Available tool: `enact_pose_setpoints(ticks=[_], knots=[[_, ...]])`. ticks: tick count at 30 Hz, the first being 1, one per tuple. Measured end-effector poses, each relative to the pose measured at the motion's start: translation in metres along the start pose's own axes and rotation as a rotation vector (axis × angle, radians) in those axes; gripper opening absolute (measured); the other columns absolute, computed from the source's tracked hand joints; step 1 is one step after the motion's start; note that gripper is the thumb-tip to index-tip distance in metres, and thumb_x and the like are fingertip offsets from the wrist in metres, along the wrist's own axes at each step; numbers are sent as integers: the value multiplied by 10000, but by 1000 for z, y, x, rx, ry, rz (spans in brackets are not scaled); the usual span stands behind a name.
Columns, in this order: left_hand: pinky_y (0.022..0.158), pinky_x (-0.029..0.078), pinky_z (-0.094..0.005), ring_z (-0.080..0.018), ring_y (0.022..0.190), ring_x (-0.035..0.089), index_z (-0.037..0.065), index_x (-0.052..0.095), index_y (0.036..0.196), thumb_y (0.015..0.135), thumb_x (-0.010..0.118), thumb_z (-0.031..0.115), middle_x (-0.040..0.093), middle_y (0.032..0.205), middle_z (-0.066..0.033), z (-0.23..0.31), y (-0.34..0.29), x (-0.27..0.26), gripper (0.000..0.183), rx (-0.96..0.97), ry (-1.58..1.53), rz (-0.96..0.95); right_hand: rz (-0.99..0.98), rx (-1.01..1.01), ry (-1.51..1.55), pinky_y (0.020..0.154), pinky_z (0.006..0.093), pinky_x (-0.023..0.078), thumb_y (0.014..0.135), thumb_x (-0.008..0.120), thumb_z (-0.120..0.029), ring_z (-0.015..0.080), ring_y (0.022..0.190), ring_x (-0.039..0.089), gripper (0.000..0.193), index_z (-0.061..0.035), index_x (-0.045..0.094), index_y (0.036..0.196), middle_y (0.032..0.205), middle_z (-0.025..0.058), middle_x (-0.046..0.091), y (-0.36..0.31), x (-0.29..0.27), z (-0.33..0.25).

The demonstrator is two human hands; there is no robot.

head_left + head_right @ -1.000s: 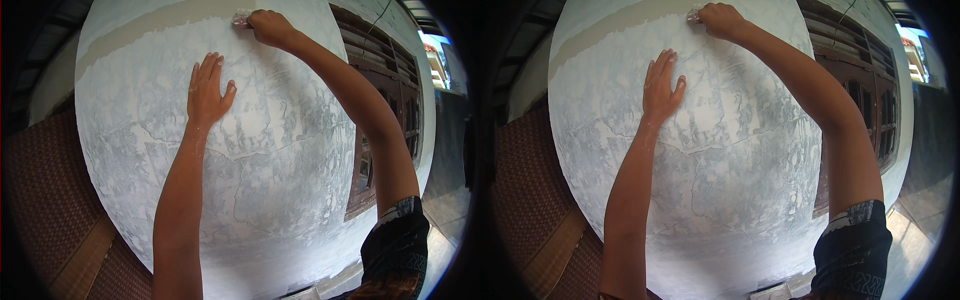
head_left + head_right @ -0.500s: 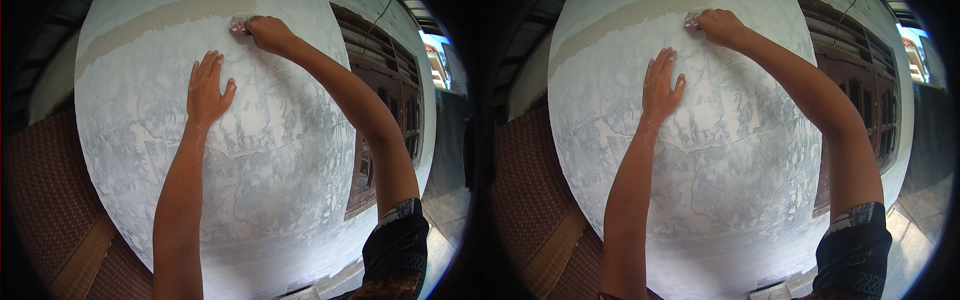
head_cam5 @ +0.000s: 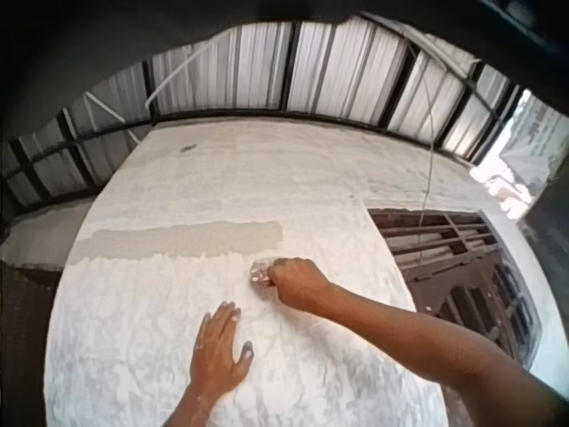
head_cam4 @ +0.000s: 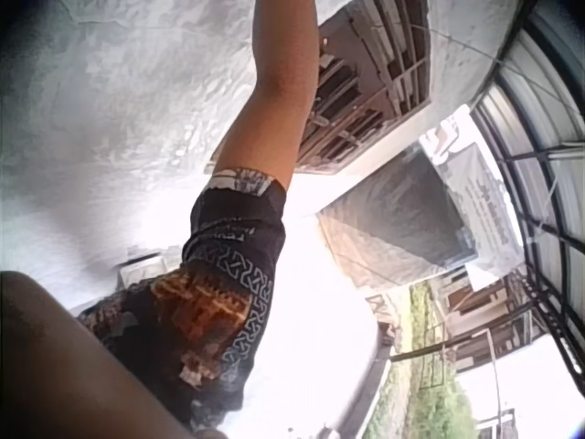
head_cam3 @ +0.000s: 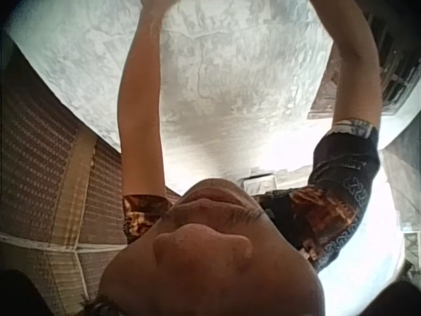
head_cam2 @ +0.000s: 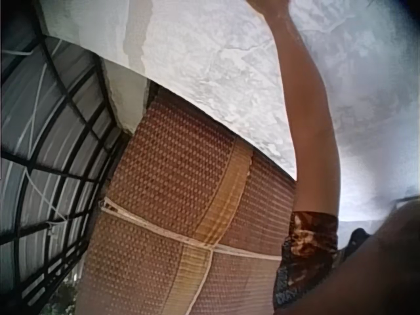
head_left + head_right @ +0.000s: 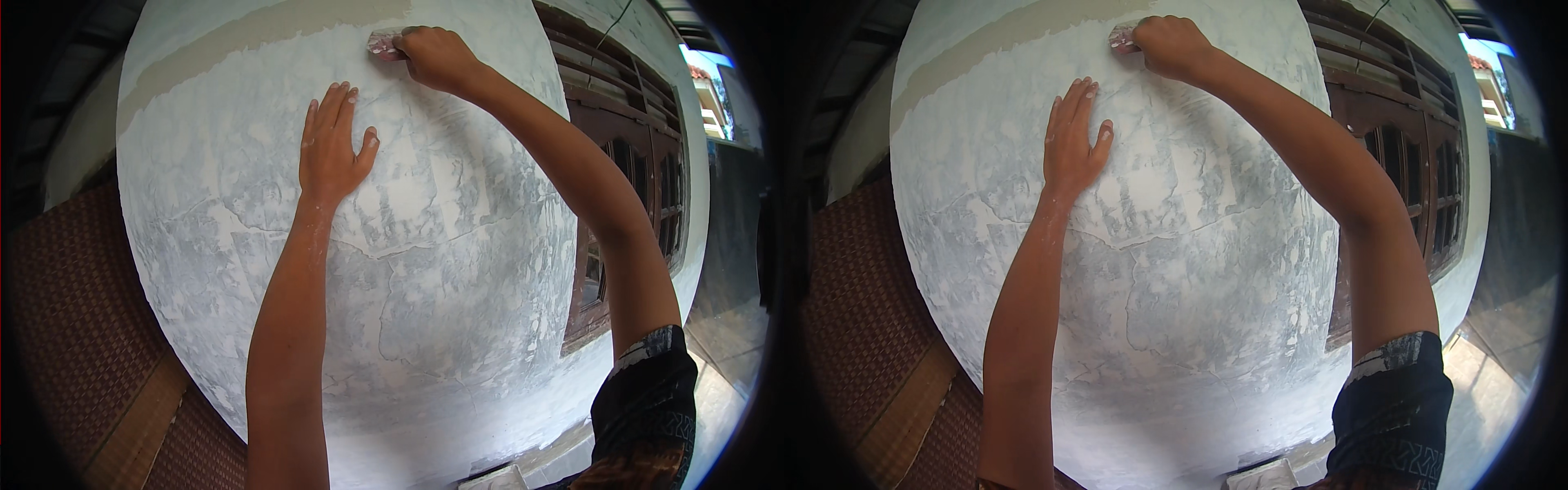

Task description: The person applies and smooths plaster onto a wall using a putty knife.

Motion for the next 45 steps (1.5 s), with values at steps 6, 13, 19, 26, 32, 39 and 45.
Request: enact_pose_setpoints(ticks=[6,13,19,26,32,39,45], knots=[[1206,211,-459,-284,1417,364,-15,494,1365,870,583,232,468,1458,-166,7,4,5,561,12,0,3,153,202,51,762,469,536,824,571,11,381,892,669,129,37,687,874,949,221,677,27,-24,51],[1205,210,-459,-285,1418,363,-19,495,1362,870,583,225,466,1460,-166,2,1,1,556,1,-5,-7,-30,73,-60,736,447,564,767,612,-16,356,860,692,161,-4,706,897,937,190,692,-4,0,17],[1202,216,-460,-279,1419,355,17,462,1402,886,556,174,451,1477,-135,5,3,-1,547,-1,3,-4,45,262,-12,715,467,543,787,568,-33,396,782,665,136,-10,682,857,904,218,670,14,-27,35],[1203,215,-458,-287,1417,364,-20,494,1363,867,576,226,464,1460,-171,4,1,2,560,4,-3,4,9,97,19,714,466,542,776,570,-23,397,788,667,129,2,674,847,901,227,672,-1,-12,18],[1202,215,-459,-289,1411,374,-20,500,1360,867,575,222,469,1457,-172,-2,-2,-2,555,-1,11,5,4,158,19,744,459,556,757,600,1,382,847,681,199,0,706,926,942,212,686,9,-30,-3],[1201,219,-459,-286,1413,370,-6,488,1375,873,569,199,465,1464,-157,7,2,6,549,6,-15,14,-19,276,18,785,441,548,898,560,-89,353,927,667,166,-26,684,988,1011,205,676,54,-4,61],[1205,213,-456,-283,1419,357,12,466,1399,877,563,177,455,1474,-141,2,-1,-1,556,-12,-8,-5,-37,98,-36,713,434,560,883,614,-120,343,845,701,182,-119,734,1019,957,166,703,8,-1,-21]])
Point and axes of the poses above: each hand's wrist, its own y-axis towards the middle knuckle, its own x-axis out of the palm, z = x × y, the point moved 5 cm from there along y, towards the middle knuckle
